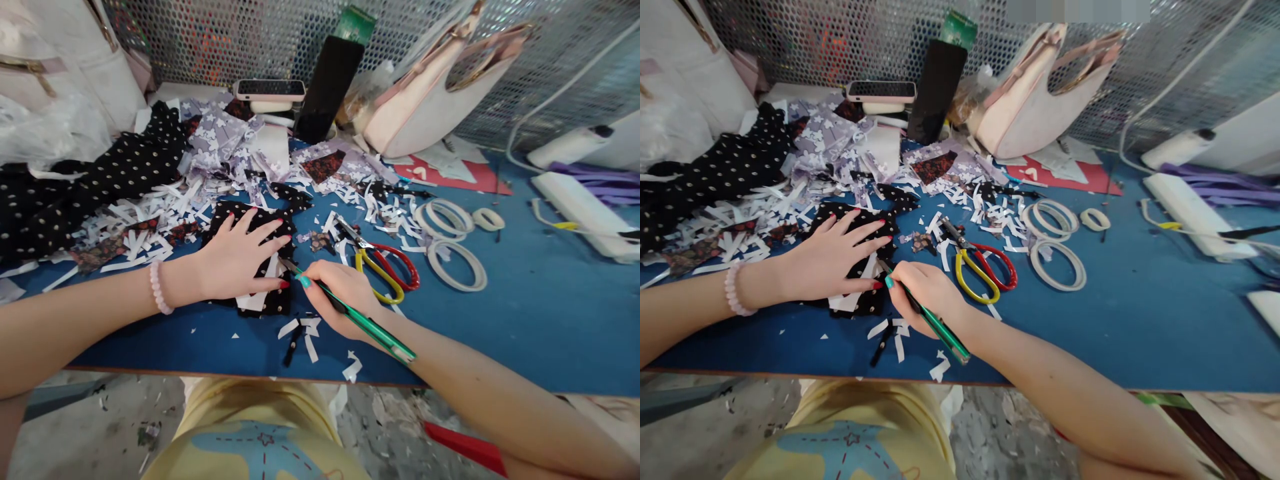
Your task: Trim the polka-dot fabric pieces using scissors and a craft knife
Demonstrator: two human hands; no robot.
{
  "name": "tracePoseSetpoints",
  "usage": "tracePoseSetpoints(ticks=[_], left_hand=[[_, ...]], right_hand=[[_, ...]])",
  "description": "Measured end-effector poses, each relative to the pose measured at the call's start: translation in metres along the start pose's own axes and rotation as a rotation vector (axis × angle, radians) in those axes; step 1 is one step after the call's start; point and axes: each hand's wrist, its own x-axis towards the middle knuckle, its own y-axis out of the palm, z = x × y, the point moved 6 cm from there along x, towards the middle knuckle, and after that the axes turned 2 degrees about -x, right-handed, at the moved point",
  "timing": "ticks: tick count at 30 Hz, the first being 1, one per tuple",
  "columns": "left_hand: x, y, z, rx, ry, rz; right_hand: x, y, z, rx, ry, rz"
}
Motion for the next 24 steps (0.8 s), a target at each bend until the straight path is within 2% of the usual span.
tracePoseSetpoints(ticks=[7, 14, 24], left_hand=[[0.0003, -0.0010, -0.0008, 0.001, -0.012, 0.024], [0.0011, 0.0003, 0.0004, -0.007, -0.014, 0.021], [0.0006, 0.0005, 0.0010, -0.008, -0.029, 0.048]], right_hand=[[0.0006, -0.0019, -0.0033, 0.050, -0.023, 0.010], [0.0017, -0.0043, -0.0024, 0.053, 0.012, 0.132], [0.0006, -0.0044, -0.0029, 0.049, -0.030, 0.153]])
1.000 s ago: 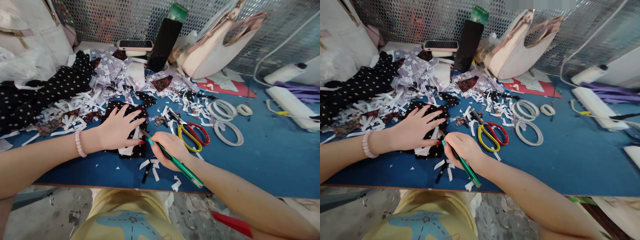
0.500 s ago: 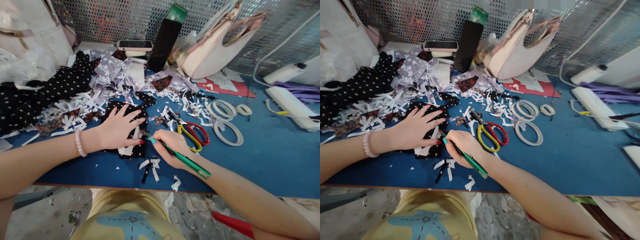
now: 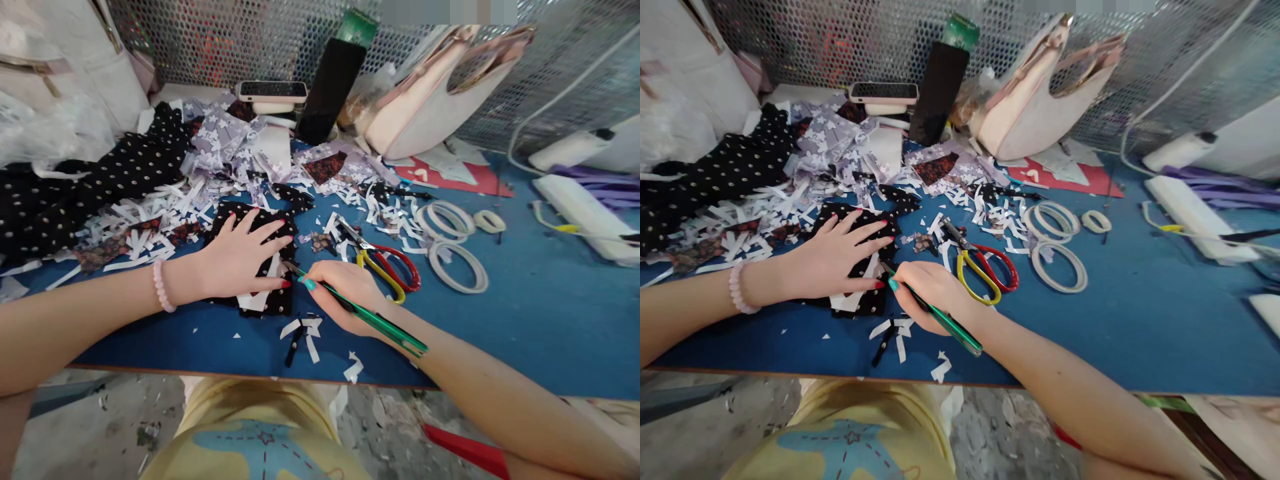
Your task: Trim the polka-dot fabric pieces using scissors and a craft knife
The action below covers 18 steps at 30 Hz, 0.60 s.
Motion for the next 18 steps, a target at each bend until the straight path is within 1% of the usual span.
tracePoseSetpoints(ticks=[7, 14, 18], left_hand=[[-0.0002, 0.0007, 0.0007, 0.004, 0.010, -0.024], [-0.0003, 0.0011, 0.0008, 0.011, 0.018, -0.031], [-0.0006, 0.0013, 0.0010, 0.009, 0.017, -0.019]], right_hand=[[-0.0004, 0.0011, -0.0015, 0.011, -0.022, 0.015], [-0.0009, 0.0005, 0.0014, -0.028, -0.139, -0.041], [0.0001, -0.0016, 0.0008, -0.039, -0.148, 0.042]])
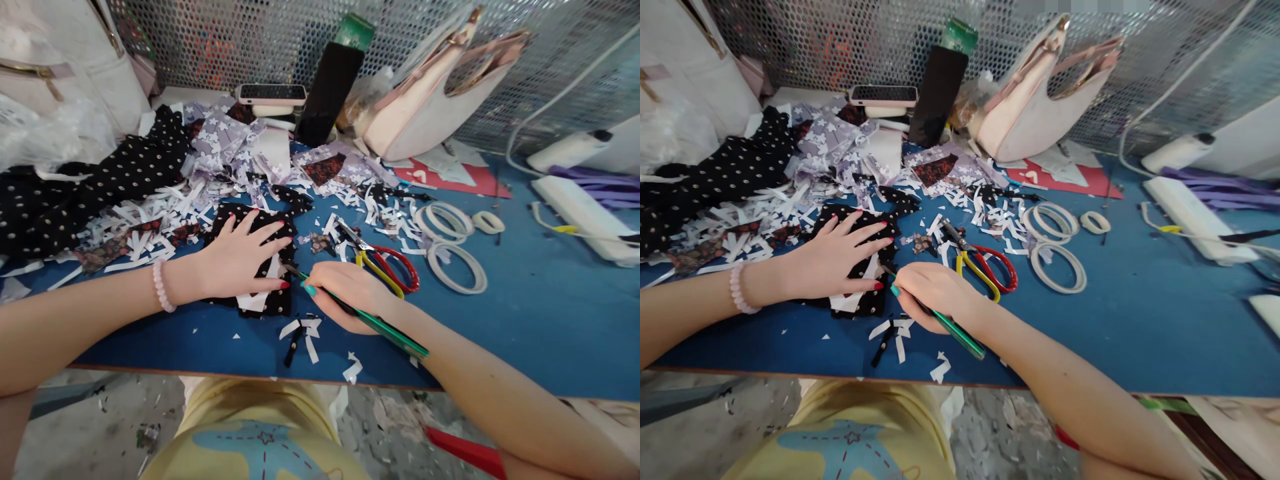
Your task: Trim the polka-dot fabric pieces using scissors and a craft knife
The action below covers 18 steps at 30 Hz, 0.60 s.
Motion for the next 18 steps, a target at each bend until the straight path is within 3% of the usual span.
tracePoseSetpoints(ticks=[18], left_hand=[[0.000, -0.001, 0.000, 0.027, 0.008, 0.038]], right_hand=[[0.007, -0.013, -0.001, -0.035, -0.006, 0.276]])
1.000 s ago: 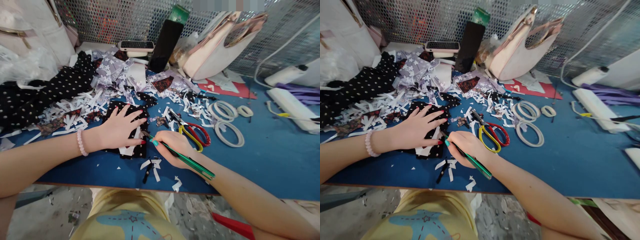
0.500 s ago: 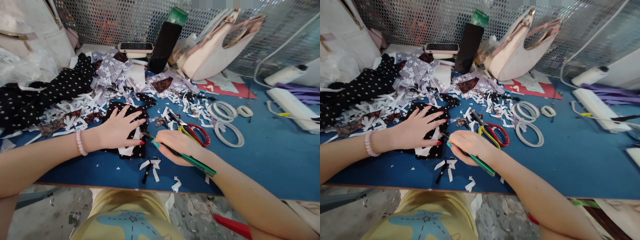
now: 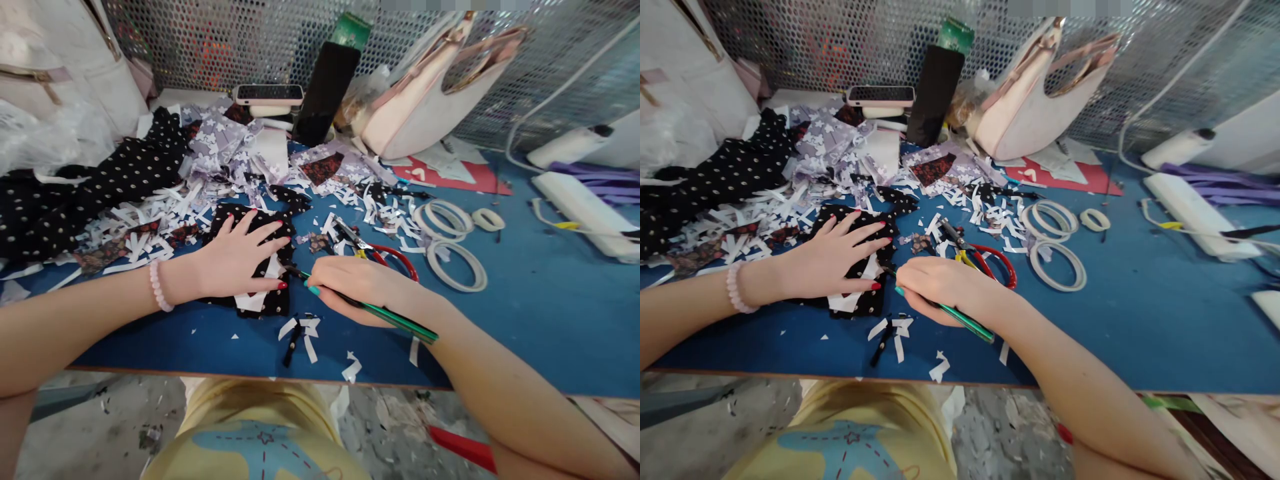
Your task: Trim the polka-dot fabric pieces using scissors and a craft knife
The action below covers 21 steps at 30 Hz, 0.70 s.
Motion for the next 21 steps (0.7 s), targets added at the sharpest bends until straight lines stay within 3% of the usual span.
tracePoseSetpoints(ticks=[14, 21], left_hand=[[0.0017, 0.0023, 0.0004, -0.030, 0.014, -0.006], [0.0019, 0.0018, 0.0001, -0.037, 0.022, -0.013]], right_hand=[[-0.0035, -0.0048, 0.0023, -0.026, 0.011, 0.124], [-0.0054, -0.0048, 0.0023, -0.042, -0.019, 0.090]])
